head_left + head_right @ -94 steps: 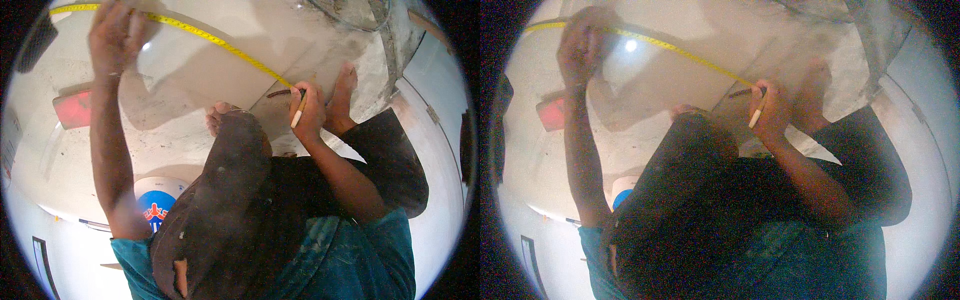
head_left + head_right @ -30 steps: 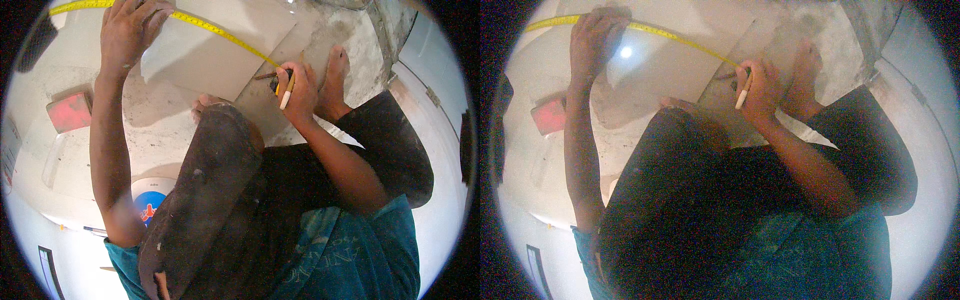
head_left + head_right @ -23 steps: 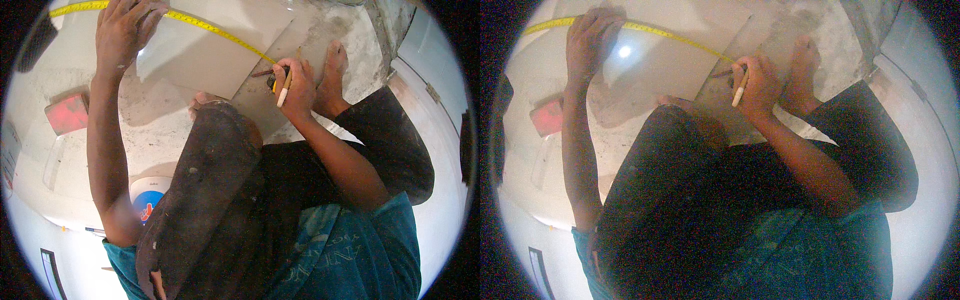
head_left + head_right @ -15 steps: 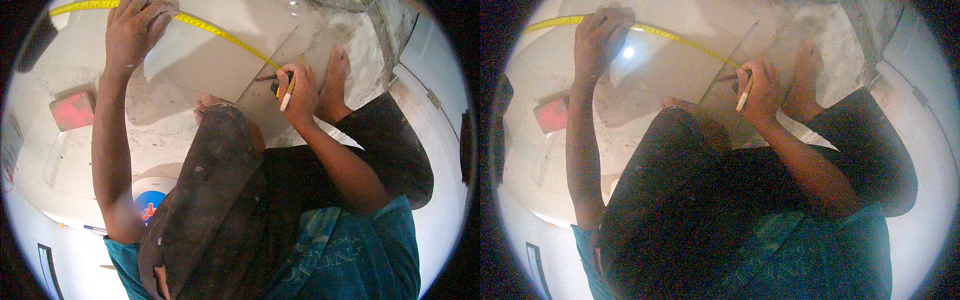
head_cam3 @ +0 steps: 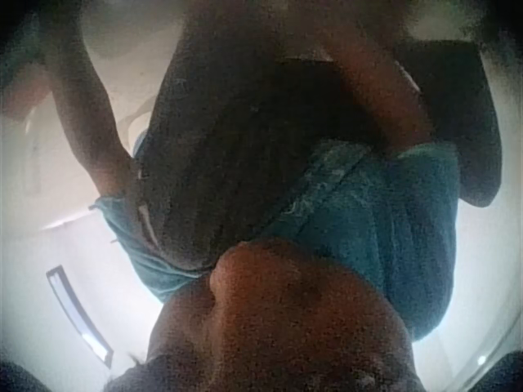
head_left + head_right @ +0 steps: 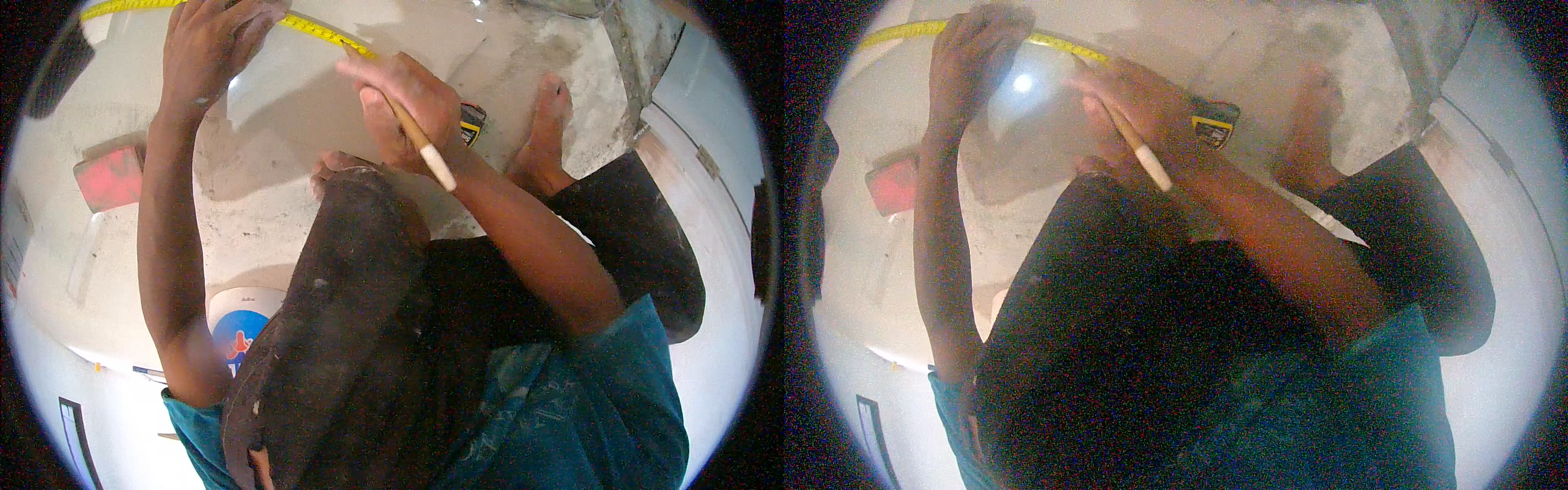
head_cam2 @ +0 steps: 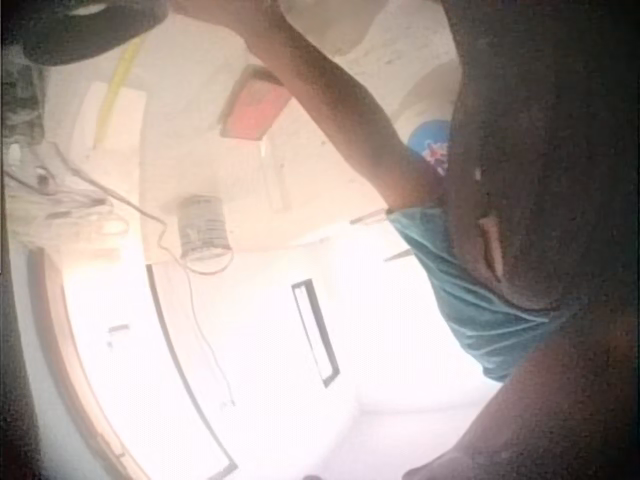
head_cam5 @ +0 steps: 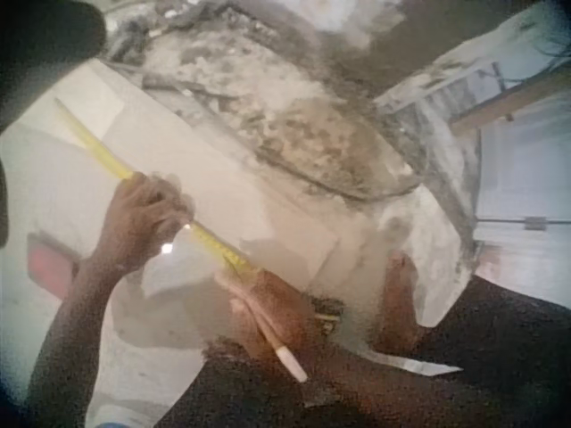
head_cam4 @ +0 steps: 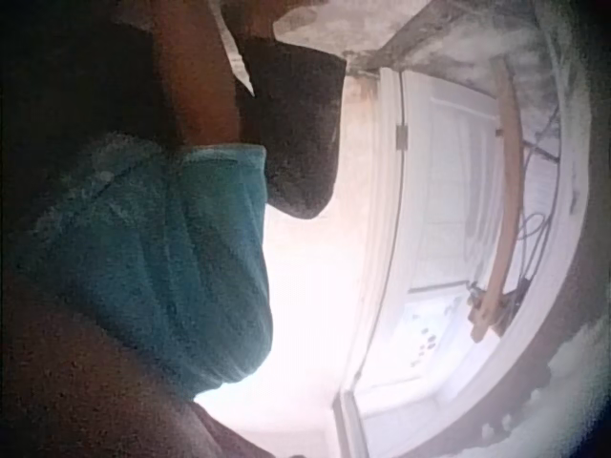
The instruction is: The person walks into a room under renovation, picks up a floor tile, and kneels to measure and mark it with a tape measure and pencil. The person adjusts the tile position and takes multiple measurements before marking the tile.
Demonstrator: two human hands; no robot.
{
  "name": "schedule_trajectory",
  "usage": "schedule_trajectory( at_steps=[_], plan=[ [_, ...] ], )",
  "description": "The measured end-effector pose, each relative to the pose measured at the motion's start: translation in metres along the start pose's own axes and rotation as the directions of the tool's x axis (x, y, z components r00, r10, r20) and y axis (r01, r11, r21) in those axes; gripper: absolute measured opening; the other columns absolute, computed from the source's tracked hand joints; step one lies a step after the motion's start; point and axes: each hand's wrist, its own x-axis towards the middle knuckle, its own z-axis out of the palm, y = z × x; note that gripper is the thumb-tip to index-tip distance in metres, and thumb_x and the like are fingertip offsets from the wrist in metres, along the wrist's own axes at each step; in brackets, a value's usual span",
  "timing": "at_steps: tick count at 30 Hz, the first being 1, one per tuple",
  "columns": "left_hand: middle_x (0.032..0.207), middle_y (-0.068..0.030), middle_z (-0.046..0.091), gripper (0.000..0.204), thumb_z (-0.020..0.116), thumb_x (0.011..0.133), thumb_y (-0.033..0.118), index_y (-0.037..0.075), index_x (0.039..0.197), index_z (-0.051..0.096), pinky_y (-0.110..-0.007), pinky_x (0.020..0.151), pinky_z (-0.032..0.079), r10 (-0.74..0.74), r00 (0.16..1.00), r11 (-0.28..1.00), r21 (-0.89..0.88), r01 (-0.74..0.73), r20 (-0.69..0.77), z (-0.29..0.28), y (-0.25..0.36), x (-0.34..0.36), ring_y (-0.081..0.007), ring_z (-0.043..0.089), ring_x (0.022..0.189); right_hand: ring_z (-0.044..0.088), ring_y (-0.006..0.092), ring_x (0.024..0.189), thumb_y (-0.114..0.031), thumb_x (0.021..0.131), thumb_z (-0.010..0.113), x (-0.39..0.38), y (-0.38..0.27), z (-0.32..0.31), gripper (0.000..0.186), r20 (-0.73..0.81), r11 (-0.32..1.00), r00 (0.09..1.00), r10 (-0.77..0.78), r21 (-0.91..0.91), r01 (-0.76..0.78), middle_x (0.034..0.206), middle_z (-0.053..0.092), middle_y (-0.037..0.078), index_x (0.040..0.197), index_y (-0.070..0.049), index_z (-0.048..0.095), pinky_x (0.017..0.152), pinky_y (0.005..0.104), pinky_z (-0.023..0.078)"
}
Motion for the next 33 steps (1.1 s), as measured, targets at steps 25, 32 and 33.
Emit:
schedule_trajectory(
  at_steps=[25, 32, 33],
  plan=[
    [0.087, -0.002, 0.058, 0.007, 0.069, 0.078, 0.017, 0.014, 0.084, 0.068, -0.038, 0.079, 0.039, 0.025, 0.999, 0.999, 0.032, -0.026, 0.037, 0.004, -0.002, -0.002, -0.023, 0.052, 0.084, 0.069, 0.0178, 0.065, -0.006, 0.081, 0.07, 0.0, 0.023, 0.04, 0.014, -0.221, 0.986, 0.966, 0.137, -0.062, -0.154, 0.072, 0.067, 0.01, 0.092, -0.007, 0.061, 0.058, 0.0288, 0.054],
    [0.088, -0.0021, 0.058, 0.006, 0.067, 0.078, 0.014, 0.013, 0.084, 0.068, -0.037, 0.079, 0.039, 0.035, 0.997, 0.998, 0.051, -0.038, 0.064, 0.001, -0.001, 0.0, -0.0224, 0.051, 0.085, 0.068, 0.0297, 0.065, -0.019, 0.081, 0.069, 0.001, 0.025, 0.044, 0.015, -0.242, 0.982, 0.955, 0.173, -0.026, -0.185, 0.071, 0.066, 0.011, 0.091, -0.012, 0.06, 0.058, 0.0386, 0.054],
    [0.088, -0.0021, 0.058, 0.005, 0.067, 0.078, 0.014, 0.013, 0.084, 0.068, -0.037, 0.079, 0.039, 0.039, 0.998, 0.998, 0.048, -0.041, 0.043, 0.003, -0.001, 0.0, -0.0223, 0.052, 0.085, 0.066, 0.0351, 0.065, -0.026, 0.082, 0.069, 0.001, 0.025, 0.044, 0.017, -0.25, 0.977, 0.946, 0.208, 0.003, -0.215, 0.07, 0.064, 0.012, 0.09, -0.015, 0.059, 0.058, 0.0435, 0.054]
  ],
)
